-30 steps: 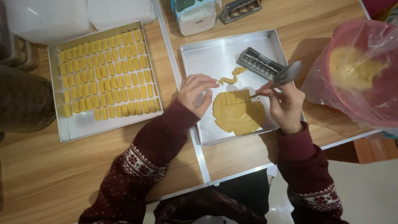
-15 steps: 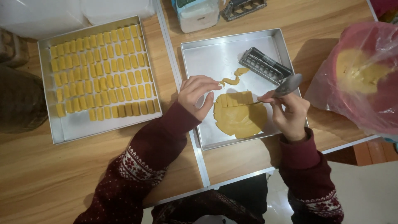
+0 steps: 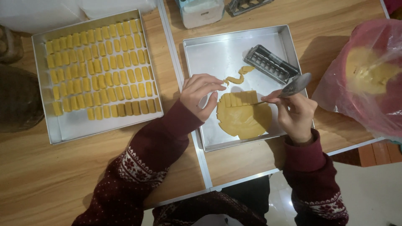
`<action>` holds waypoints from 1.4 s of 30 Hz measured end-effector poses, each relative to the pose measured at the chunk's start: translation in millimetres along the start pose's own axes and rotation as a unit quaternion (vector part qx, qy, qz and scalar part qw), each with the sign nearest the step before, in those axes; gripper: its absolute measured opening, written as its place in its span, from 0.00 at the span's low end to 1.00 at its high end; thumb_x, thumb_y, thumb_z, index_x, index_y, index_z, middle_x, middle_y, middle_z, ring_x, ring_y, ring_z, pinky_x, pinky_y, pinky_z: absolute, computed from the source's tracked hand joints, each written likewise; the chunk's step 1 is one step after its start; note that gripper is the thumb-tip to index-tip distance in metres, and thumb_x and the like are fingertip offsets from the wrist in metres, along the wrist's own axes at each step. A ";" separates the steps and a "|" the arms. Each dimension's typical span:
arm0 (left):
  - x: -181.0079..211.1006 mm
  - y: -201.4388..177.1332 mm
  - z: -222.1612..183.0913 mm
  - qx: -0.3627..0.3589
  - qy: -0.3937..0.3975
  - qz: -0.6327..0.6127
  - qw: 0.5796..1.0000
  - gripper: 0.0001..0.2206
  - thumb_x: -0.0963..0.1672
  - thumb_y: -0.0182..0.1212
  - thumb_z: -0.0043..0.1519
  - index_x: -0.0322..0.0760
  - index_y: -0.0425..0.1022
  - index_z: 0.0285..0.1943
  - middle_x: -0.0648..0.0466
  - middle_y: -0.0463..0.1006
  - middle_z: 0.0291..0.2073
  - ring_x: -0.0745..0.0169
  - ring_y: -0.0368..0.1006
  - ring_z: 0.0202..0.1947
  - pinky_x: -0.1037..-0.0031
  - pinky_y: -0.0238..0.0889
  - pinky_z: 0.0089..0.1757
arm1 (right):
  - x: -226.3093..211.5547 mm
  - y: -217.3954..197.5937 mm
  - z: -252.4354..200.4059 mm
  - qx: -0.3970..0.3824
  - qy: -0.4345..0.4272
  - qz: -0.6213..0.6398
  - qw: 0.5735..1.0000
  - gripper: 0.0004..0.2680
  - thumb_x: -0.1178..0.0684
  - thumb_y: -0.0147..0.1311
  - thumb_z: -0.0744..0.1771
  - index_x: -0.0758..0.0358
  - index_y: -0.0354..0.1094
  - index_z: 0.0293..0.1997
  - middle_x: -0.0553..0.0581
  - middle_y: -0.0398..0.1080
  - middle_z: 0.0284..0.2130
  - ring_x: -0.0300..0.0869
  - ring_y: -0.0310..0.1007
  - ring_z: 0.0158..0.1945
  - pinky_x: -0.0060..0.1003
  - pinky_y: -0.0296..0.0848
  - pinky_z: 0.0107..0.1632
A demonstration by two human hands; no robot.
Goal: Flattening a piece of dough on a tray using a spoon and then cutting it into uniform strips using a manual metal cutter.
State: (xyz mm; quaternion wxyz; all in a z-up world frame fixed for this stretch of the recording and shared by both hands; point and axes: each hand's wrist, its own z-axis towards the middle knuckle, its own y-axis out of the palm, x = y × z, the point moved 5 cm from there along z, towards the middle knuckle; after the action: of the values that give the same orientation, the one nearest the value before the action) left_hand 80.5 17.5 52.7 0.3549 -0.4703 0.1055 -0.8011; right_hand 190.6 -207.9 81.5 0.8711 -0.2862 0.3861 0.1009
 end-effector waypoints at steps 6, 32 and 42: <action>2.2 -2.4 0.5 -0.007 -0.007 -0.009 1.000 0.10 0.39 0.53 0.63 0.44 0.80 0.45 0.57 0.77 0.43 0.57 0.72 0.51 0.65 0.62 0.51 | 0.6 0.5 0.3 0.000 0.002 -0.002 1.000 0.03 0.71 0.57 0.68 0.76 0.73 0.36 0.68 0.76 0.29 0.52 0.80 0.34 0.45 0.80 0.38; 5.7 -4.1 2.7 -0.005 -0.001 0.002 1.000 0.10 0.38 0.53 0.63 0.45 0.80 0.43 0.58 0.77 0.43 0.57 0.73 0.51 0.65 0.63 0.50 | -15.4 -0.9 4.1 -0.011 0.000 -0.051 0.999 0.04 0.72 0.61 0.66 0.72 0.77 0.37 0.65 0.78 0.29 0.52 0.80 0.34 0.45 0.81 0.38; 3.4 -3.5 2.1 -0.007 -0.006 0.001 1.000 0.10 0.39 0.53 0.63 0.45 0.80 0.43 0.58 0.77 0.43 0.58 0.73 0.51 0.66 0.63 0.50 | -10.5 -3.5 -6.7 -0.018 0.004 -0.064 0.998 0.07 0.70 0.59 0.67 0.65 0.78 0.33 0.58 0.79 0.30 0.49 0.81 0.35 0.40 0.80 0.41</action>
State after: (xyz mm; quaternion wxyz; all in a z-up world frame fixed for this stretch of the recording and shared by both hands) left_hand 79.6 18.1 57.9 0.3527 -0.4775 0.1098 -0.7972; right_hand 180.7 -214.1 87.0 0.8692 -0.3260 0.3683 0.0506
